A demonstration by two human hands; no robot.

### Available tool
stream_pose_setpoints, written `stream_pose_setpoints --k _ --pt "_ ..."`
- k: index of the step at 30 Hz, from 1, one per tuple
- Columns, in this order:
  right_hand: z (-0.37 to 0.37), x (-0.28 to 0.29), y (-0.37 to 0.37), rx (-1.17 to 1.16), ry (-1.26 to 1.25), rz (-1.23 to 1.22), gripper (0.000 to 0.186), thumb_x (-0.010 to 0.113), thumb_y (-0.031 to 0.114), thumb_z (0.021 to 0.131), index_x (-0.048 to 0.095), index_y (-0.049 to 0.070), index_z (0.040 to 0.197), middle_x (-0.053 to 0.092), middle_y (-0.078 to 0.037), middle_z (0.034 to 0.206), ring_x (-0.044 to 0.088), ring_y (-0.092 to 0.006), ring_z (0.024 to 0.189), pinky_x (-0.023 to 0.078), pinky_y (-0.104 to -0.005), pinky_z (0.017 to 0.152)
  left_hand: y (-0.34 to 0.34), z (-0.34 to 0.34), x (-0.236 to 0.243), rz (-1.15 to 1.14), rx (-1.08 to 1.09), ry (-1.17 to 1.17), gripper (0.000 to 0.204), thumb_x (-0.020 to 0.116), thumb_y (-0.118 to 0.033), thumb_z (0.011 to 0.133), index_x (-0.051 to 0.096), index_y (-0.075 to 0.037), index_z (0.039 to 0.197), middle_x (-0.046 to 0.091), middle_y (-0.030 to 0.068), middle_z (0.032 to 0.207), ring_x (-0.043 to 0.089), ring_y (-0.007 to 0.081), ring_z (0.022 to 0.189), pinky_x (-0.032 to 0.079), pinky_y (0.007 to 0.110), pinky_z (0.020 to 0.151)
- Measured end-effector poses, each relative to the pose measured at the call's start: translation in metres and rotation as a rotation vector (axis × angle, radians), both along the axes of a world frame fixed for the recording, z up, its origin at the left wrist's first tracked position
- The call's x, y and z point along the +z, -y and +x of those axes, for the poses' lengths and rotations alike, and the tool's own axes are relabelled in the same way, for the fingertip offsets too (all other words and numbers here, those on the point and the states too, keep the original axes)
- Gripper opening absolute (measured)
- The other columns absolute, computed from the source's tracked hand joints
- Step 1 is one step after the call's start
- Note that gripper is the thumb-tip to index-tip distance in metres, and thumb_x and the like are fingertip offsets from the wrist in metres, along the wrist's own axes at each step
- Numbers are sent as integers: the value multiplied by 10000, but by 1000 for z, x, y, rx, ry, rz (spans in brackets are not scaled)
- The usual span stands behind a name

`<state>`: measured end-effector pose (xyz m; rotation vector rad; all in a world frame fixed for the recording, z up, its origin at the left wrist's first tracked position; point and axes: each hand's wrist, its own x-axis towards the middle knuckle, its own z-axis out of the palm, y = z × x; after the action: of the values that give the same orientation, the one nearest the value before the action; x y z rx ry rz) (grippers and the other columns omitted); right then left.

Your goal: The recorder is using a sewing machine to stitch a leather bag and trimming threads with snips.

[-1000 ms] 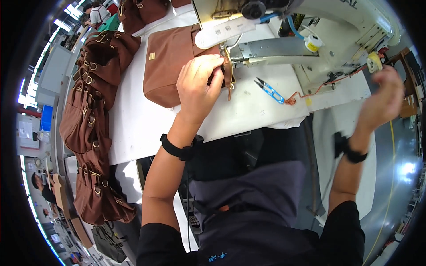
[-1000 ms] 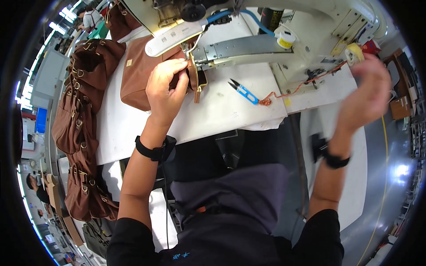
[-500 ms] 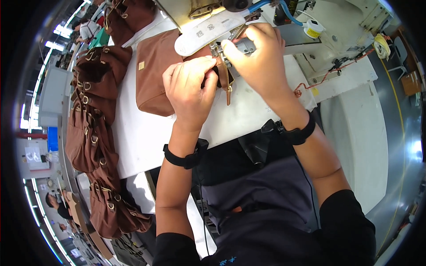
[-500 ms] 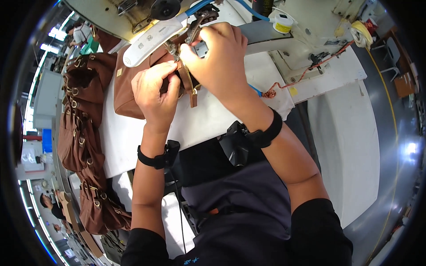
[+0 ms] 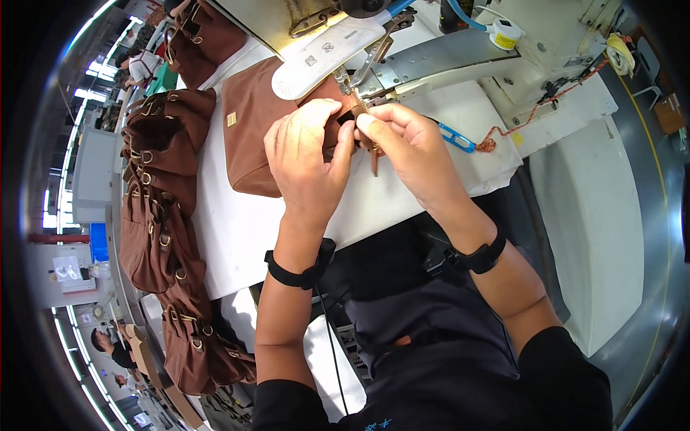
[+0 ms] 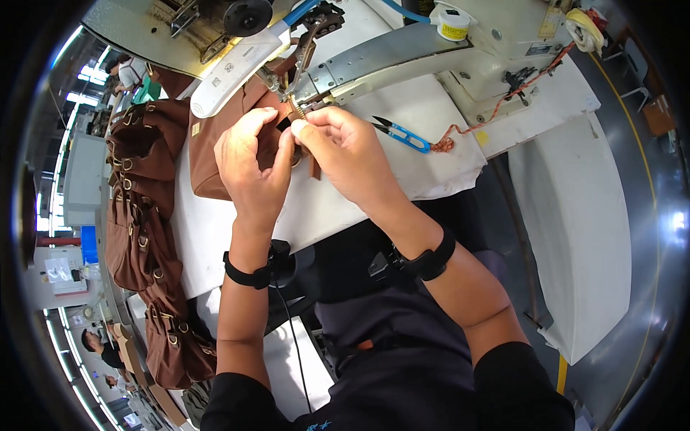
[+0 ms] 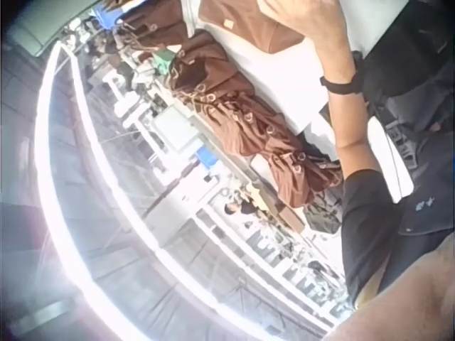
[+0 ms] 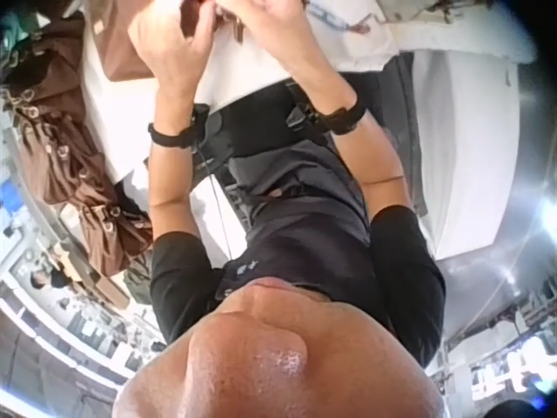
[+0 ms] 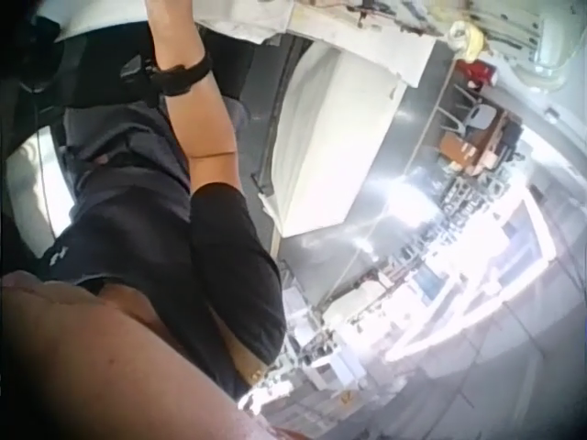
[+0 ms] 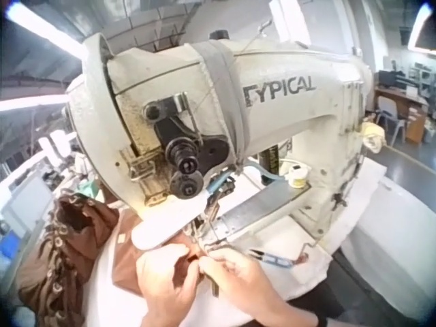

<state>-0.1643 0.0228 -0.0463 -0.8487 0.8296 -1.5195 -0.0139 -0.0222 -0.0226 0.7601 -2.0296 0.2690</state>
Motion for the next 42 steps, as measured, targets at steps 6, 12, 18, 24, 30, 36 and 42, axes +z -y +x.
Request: stream_pose_setpoints --k 6,12,18,24,30,36,42 --pt "0 24 -3 -141 -87 -14 176 659 130 995 725 -33 1000 665 7 752 584 -25 689 477 -192 640 1 3 3 -38 -11 29 291 756 -5 795 708 -91 1069 738 30 1048 681 220 983 485 394 938" --pt "6 24 7 -109 6 57 154 670 117 965 730 -23 948 664 -3 705 559 -34 584 402 -208 463 2 -2 -3 -60 -5 -5 267 769 7 785 721 -85 1031 746 39 1014 698 220 928 519 385 887" --pt "19 19 8 -215 112 33 156 679 125 958 729 -21 941 683 -21 712 576 -42 569 378 -206 423 3 -5 -6 -49 -10 -70 259 776 14 779 722 -72 1018 750 46 1001 703 226 903 524 369 857" --pt "19 22 8 -232 121 41 155 675 115 959 722 -29 924 681 -26 709 575 -49 565 389 -202 431 7 -3 -7 -69 -67 -101 250 778 19 773 730 -66 1004 756 52 998 705 227 895 517 354 835" --pt "20 26 10 -226 131 28 173 661 100 966 723 -32 872 681 -29 713 585 -63 609 458 -219 533 10 -4 -5 -47 -81 -107 250 778 16 770 734 -72 1000 757 46 1000 701 218 893 504 345 830" --pt "17 30 9 -220 120 31 185 653 106 977 732 -33 882 695 -37 737 610 -73 647 505 -231 625 12 -2 -2 -10 -83 -84 258 771 24 765 740 -67 1004 763 56 1012 709 214 897 508 336 839" --pt "11 27 7 -210 39 51 217 659 136 988 739 -43 894 717 -51 768 648 -76 697 530 -228 658 17 -4 0 5 -55 -87 217 769 15 774 729 -69 970 756 50 986 698 215 888 499 336 813"
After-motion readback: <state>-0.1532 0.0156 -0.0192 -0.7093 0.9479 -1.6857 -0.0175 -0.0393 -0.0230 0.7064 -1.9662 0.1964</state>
